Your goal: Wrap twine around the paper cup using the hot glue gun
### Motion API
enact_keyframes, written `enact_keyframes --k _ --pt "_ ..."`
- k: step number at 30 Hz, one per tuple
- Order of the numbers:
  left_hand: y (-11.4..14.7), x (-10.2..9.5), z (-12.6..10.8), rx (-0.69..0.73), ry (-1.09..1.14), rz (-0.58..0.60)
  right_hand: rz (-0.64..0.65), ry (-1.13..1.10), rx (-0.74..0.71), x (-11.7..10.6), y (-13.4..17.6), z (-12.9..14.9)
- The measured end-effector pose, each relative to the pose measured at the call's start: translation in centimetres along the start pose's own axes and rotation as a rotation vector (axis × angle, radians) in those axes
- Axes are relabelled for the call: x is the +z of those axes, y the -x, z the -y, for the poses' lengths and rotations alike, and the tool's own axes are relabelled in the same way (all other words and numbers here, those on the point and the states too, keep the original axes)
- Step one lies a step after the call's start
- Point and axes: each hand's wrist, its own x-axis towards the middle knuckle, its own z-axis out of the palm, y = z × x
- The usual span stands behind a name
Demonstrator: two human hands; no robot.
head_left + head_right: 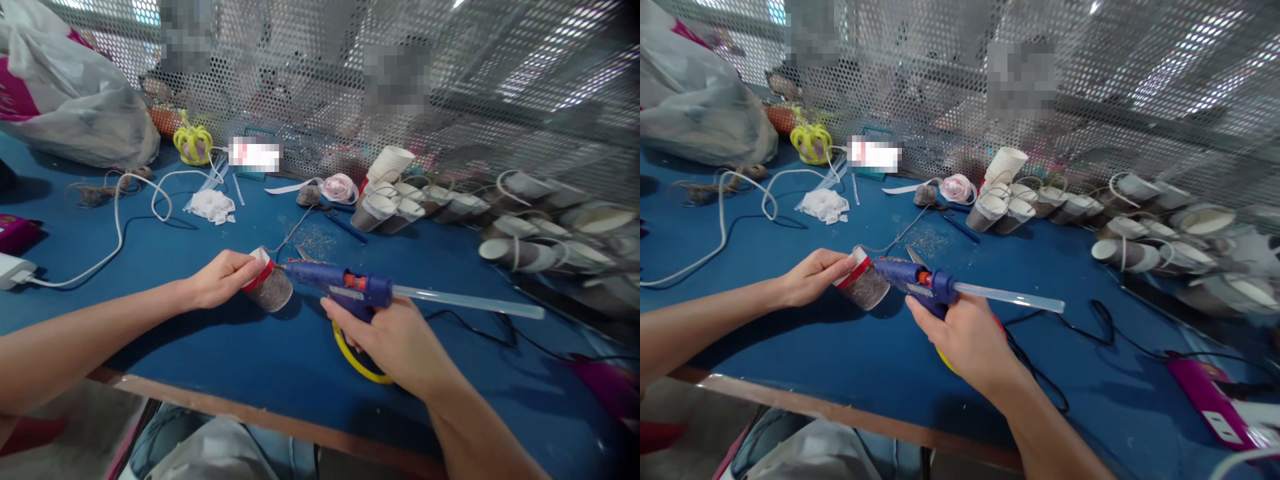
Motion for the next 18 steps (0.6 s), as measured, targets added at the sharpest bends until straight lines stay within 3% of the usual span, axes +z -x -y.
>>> enact_keyframes --k 7,18 --pt "-0.02 -0.09 0.25 -0.005 -0.030 -0.016 0.045 0.008 0.003 -0.02 0.34 -0.07" --pt "0.00 0.00 0.09 -0.016 -0.034 -0.021 -0.045 0.186 -0.075 -0.34 0.40 0.31"
